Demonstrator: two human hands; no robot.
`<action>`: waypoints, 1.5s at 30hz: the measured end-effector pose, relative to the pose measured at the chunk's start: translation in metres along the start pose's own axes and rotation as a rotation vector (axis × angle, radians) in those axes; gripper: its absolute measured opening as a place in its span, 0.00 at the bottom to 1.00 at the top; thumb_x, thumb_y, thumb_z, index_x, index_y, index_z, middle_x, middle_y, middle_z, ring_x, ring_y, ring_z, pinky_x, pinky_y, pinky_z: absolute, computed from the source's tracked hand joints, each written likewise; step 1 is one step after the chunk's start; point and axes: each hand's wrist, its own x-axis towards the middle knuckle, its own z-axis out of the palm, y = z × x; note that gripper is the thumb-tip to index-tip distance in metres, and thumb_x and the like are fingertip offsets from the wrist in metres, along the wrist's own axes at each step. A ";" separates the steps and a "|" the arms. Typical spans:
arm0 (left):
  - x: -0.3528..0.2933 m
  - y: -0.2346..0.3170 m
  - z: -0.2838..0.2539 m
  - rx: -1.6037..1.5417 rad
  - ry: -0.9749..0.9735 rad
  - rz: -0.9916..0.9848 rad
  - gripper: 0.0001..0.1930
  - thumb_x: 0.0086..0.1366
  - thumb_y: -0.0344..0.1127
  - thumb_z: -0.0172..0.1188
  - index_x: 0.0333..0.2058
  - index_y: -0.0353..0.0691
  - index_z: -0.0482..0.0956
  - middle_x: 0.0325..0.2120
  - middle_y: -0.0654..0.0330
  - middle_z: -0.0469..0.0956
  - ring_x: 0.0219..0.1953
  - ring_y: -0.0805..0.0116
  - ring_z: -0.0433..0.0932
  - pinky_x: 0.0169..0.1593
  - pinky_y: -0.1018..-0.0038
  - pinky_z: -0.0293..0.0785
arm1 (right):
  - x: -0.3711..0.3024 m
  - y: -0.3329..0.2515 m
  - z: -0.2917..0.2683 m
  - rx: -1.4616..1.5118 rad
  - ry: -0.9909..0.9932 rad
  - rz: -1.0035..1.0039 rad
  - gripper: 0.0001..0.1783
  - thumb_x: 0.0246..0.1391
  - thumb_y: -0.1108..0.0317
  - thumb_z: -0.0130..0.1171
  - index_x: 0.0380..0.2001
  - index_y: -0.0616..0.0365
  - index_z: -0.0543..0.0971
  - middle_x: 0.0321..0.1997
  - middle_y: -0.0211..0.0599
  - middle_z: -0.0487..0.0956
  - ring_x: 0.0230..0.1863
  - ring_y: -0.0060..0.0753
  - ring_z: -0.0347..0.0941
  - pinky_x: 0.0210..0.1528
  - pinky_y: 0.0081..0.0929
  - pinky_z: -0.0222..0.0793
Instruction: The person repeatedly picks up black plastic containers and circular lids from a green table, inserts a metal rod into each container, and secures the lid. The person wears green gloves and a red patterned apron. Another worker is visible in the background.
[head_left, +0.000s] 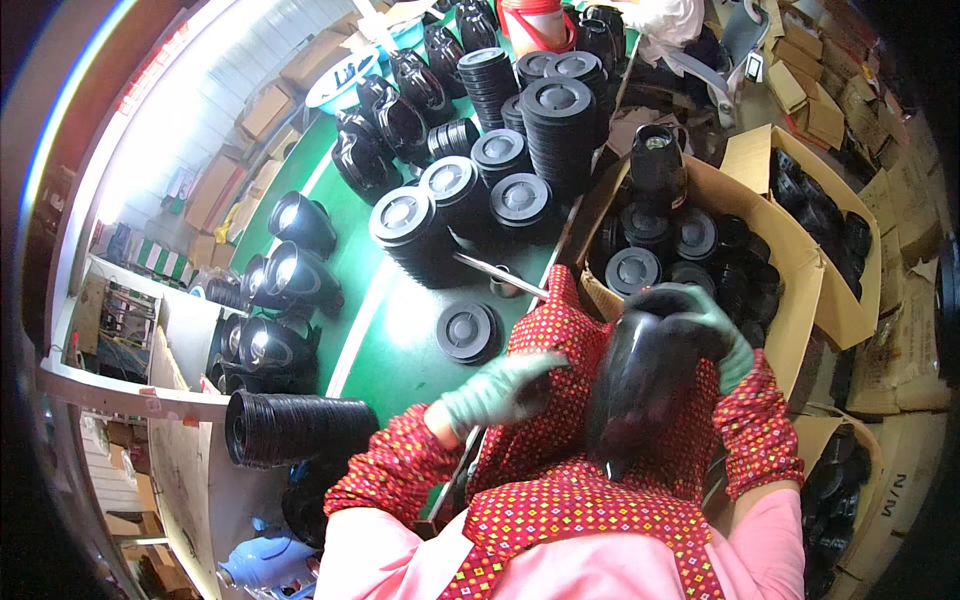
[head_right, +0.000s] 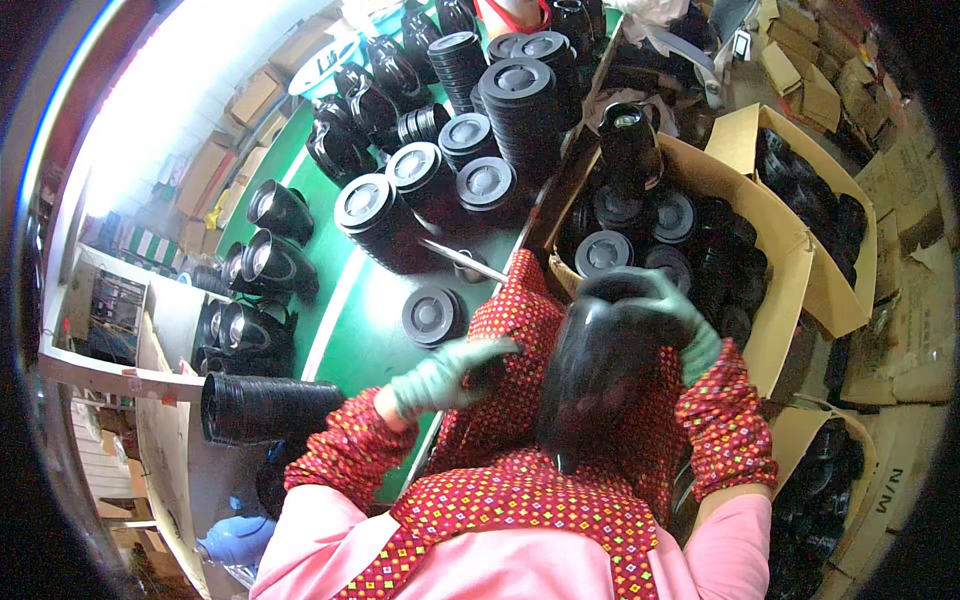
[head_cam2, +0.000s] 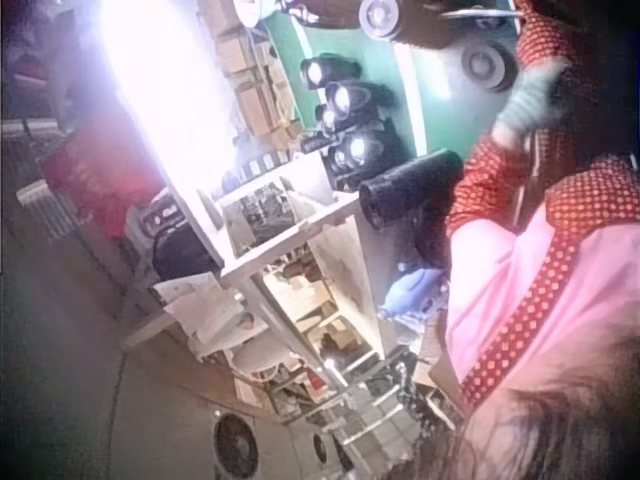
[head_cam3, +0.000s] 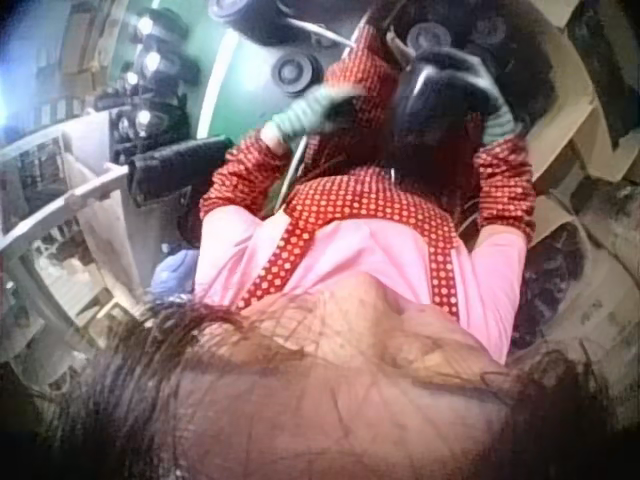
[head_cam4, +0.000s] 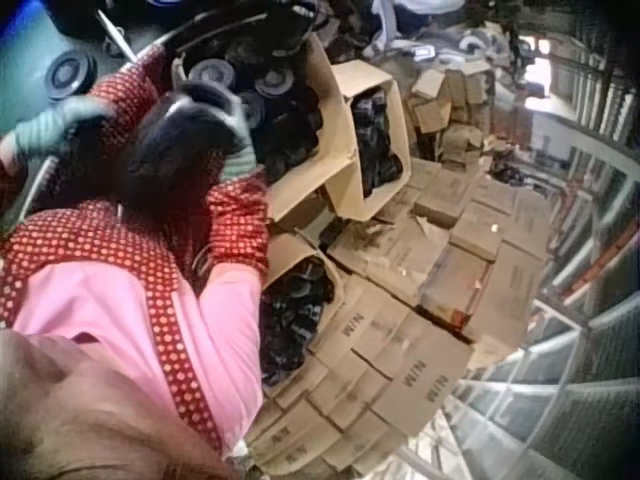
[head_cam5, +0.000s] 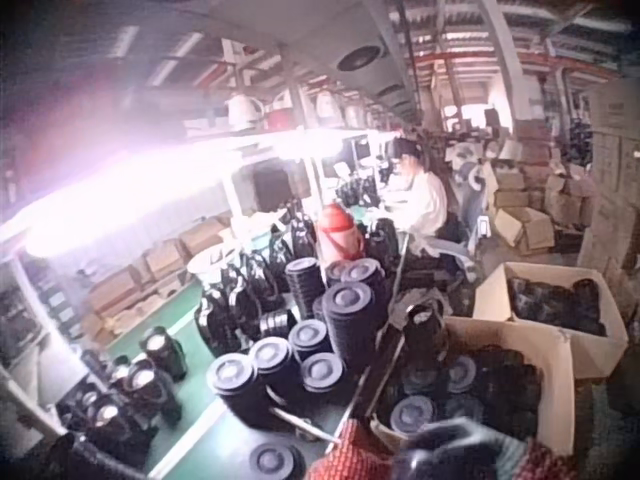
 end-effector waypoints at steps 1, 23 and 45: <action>0.007 -0.006 -0.024 0.230 0.193 -0.009 0.43 0.55 0.28 0.71 0.71 0.40 0.65 0.65 0.41 0.72 0.66 0.45 0.73 0.65 0.57 0.72 | 0.009 0.016 0.010 0.041 -0.113 0.036 0.28 0.60 0.60 0.70 0.58 0.67 0.81 0.51 0.39 0.86 0.54 0.31 0.81 0.63 0.34 0.75; 0.112 0.098 -0.136 0.094 0.055 0.055 0.35 0.59 0.35 0.70 0.66 0.33 0.74 0.64 0.38 0.74 0.66 0.37 0.74 0.68 0.52 0.69 | 0.082 -0.010 -0.015 -0.803 0.060 -0.177 0.27 0.57 0.67 0.67 0.60 0.62 0.79 0.46 0.41 0.81 0.49 0.43 0.79 0.51 0.42 0.74; 0.201 0.133 -0.001 0.294 0.087 0.276 0.32 0.60 0.42 0.58 0.62 0.35 0.78 0.45 0.56 0.78 0.45 0.58 0.79 0.54 0.56 0.73 | 0.079 0.094 -0.018 0.158 -0.019 -0.335 0.17 0.59 0.62 0.67 0.46 0.59 0.80 0.47 0.44 0.79 0.49 0.51 0.75 0.57 0.47 0.70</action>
